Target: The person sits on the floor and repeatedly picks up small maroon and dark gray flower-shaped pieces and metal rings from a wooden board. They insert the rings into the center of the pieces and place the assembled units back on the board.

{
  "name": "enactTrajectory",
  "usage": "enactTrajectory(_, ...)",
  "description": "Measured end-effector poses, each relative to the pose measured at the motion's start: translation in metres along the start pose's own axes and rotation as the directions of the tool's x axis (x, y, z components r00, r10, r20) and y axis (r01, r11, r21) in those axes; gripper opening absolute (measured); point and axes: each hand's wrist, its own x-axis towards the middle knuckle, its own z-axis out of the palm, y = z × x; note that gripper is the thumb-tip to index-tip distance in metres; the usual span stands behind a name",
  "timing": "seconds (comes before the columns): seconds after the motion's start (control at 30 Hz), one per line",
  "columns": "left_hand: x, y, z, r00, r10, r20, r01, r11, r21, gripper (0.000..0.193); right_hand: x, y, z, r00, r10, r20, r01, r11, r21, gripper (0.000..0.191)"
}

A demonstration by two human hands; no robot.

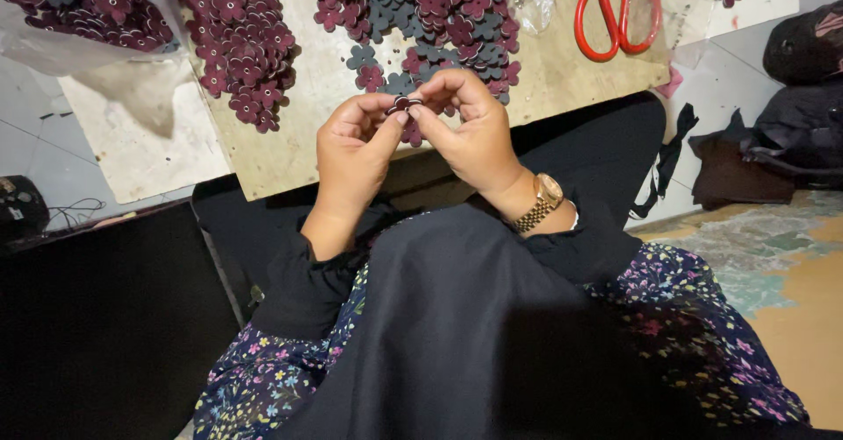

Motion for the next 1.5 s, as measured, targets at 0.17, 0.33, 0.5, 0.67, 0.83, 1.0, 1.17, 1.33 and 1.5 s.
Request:
enactTrajectory(0.17,-0.004,0.004,0.005,1.000,0.023,-0.021,-0.021,0.996,0.086,0.018,-0.001,0.001,-0.002,0.999,-0.044,0.012,0.045,0.993,-0.109,0.025)
enactTrajectory(0.33,-0.006,0.004,0.004,0.998,0.035,0.042,-0.038,0.996,0.086,0.020,-0.002,0.004,-0.001,0.996,-0.089,0.014,0.090,0.980,-0.178,0.027)
enactTrajectory(0.5,-0.002,-0.002,-0.009,0.996,-0.057,0.068,0.057,0.998,0.006,0.021,-0.002,0.002,0.001,0.996,-0.071,0.045,0.075,0.993,-0.094,0.021)
enactTrajectory(0.67,-0.005,-0.014,-0.018,0.994,0.043,0.097,-0.053,0.993,0.108,0.011,-0.006,-0.007,-0.003,0.985,-0.052,0.164,0.080,0.982,-0.171,0.014)
enactTrajectory(0.83,0.000,-0.026,-0.016,0.997,0.071,0.038,-0.074,0.993,0.090,0.011,-0.003,-0.006,-0.002,0.984,-0.025,0.175,0.043,0.994,-0.102,0.016)
enactTrajectory(1.0,0.000,-0.025,-0.013,0.996,-0.017,0.086,0.026,0.993,-0.111,0.018,0.001,0.001,-0.003,0.995,-0.007,0.096,0.013,0.998,-0.063,0.025)
enactTrajectory(1.17,0.002,-0.025,-0.018,0.998,-0.022,0.066,0.026,0.997,-0.067,0.014,0.000,0.001,-0.002,0.990,0.037,0.139,-0.024,0.995,-0.097,0.020)
enactTrajectory(1.33,0.004,-0.023,-0.038,1.000,0.025,-0.014,-0.024,0.998,0.062,0.012,0.015,0.006,-0.028,0.989,-0.149,-0.004,0.131,0.888,-0.441,0.013)
enactTrajectory(1.5,0.006,-0.010,-0.076,0.947,0.281,-0.157,-0.208,0.906,0.368,0.013,0.052,0.041,-0.100,0.932,-0.333,-0.146,0.114,0.650,-0.752,0.013)
